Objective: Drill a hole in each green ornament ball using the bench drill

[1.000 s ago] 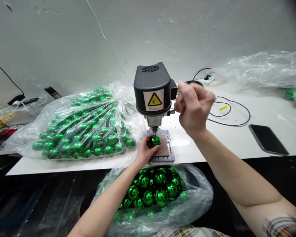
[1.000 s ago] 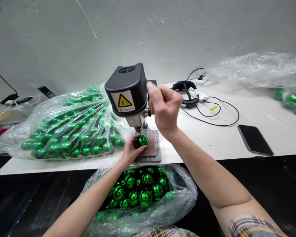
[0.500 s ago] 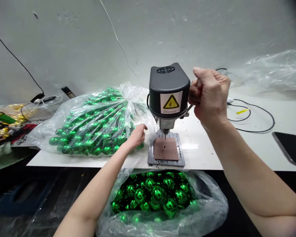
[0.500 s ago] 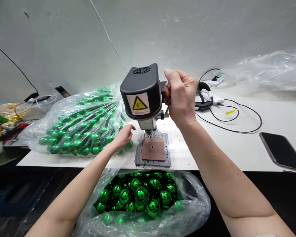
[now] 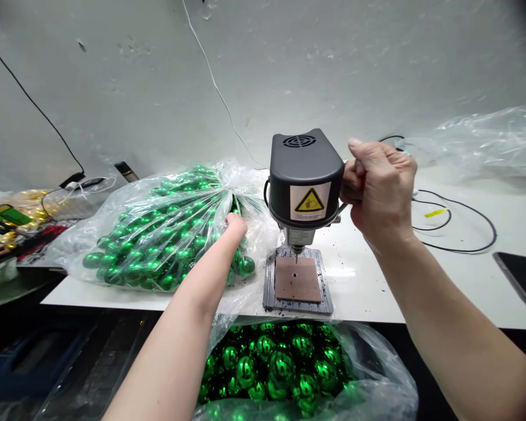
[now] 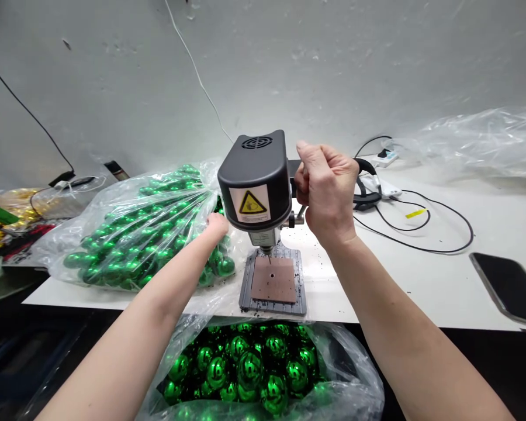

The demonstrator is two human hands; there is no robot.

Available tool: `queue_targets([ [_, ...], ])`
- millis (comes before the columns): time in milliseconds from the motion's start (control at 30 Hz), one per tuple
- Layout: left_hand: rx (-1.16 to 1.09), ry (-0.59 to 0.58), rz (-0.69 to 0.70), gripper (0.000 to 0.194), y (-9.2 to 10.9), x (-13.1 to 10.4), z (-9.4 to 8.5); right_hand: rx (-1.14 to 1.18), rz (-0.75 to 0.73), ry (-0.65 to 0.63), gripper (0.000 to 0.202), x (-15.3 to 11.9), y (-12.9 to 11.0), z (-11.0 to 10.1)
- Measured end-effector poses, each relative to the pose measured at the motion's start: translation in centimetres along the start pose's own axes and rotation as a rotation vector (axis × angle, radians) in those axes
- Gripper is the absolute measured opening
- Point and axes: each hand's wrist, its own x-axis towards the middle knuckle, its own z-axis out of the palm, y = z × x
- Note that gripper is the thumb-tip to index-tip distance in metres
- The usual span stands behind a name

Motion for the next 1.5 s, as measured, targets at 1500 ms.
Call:
queue_targets([
  [1500, -1.125, 0.02, 0.199, 0.063, 6.2, -17.8, 7.7, 0.062, 0.148, 0.105, 0.049, 0.7, -0.5, 0.7],
])
